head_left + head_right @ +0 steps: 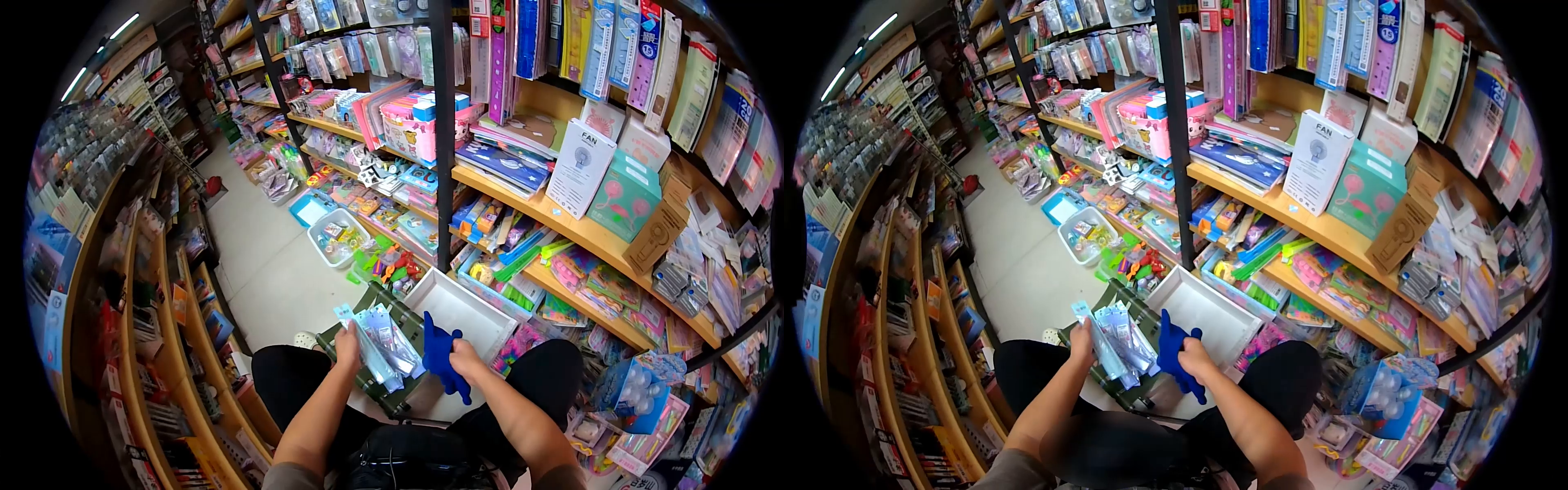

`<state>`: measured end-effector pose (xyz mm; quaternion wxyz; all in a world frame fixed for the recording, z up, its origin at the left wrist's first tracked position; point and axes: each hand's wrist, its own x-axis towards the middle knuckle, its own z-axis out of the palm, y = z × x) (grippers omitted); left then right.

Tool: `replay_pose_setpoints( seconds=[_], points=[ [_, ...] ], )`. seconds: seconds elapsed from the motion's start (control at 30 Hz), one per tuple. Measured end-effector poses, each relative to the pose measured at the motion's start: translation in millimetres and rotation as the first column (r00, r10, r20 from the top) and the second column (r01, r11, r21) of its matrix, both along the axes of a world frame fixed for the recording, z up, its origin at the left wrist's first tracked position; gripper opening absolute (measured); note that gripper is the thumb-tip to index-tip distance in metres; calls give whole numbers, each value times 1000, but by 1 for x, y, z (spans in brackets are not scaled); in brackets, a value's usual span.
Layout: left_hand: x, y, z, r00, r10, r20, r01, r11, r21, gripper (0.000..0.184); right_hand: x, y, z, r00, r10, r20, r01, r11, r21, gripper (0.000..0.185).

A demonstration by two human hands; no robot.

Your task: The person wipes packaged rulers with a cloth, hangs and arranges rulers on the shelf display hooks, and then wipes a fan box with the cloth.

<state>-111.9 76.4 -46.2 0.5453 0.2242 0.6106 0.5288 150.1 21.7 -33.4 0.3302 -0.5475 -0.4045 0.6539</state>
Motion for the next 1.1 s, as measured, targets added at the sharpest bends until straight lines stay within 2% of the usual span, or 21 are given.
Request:
replay_pose_setpoints(
  seconds=[0.07,0.1,0.13,0.17,0.2,0.3,0.4,0.43,0.53,0.57,0.67,0.77,0.87,1.0,1.1],
  points=[
    [-20,-3,-51,976,-42,-213,36,999,-32,32,-1,7,12,994,-80,-73,76,996,-53,13],
    [-21,-6,-59,947,-65,-314,52,997,-50,33,-5,9,17,983,-128,-130,122,991,-50,14],
    [-23,-8,-67,858,-108,-503,58,992,-115,36,-8,13,21,968,-173,-184,167,985,-50,16],
    [-23,-10,-75,804,-145,-577,52,983,-175,34,-9,17,26,970,-144,-195,140,990,-33,14],
    [-11,-16,-57,744,-185,-642,41,972,-233,33,-12,22,30,963,-149,-223,150,989,-15,14],
    [8,-25,-50,644,-126,-754,-41,979,-199,41,-29,37,40,949,-157,-273,170,985,27,16],
    [25,-31,-44,571,-86,-816,-80,984,-159,54,-44,56,11,986,-98,-132,93,995,-43,19],
    [29,-34,-41,582,-77,-810,-84,985,-154,59,-47,61,-10,988,-30,-149,22,998,-55,23],
    [27,-32,-41,627,-103,-772,-71,979,-189,60,-60,59,-53,1000,23,-4,-24,995,-92,24],
    [23,-31,-46,604,-117,-788,-72,977,-200,60,-64,57,-63,997,39,59,-33,994,-101,25],
    [12,-17,-69,732,-125,-669,-54,969,-241,57,-74,55,-75,982,66,176,-49,994,-100,28],
    [4,-5,-77,890,-288,-354,162,925,-343,51,-75,50,-45,978,97,184,-62,980,-188,35],
    [12,0,-76,980,-164,-110,131,958,-256,50,-78,49,-66,964,94,247,-61,988,-139,32],
    [22,0,-74,951,-187,-246,150,976,-159,48,-80,45,-68,971,105,214,-59,976,-211,28],
    [19,0,-63,970,-241,-31,234,961,-150,40,-88,48,-130,963,140,230,-112,985,-128,25]
  ],
)
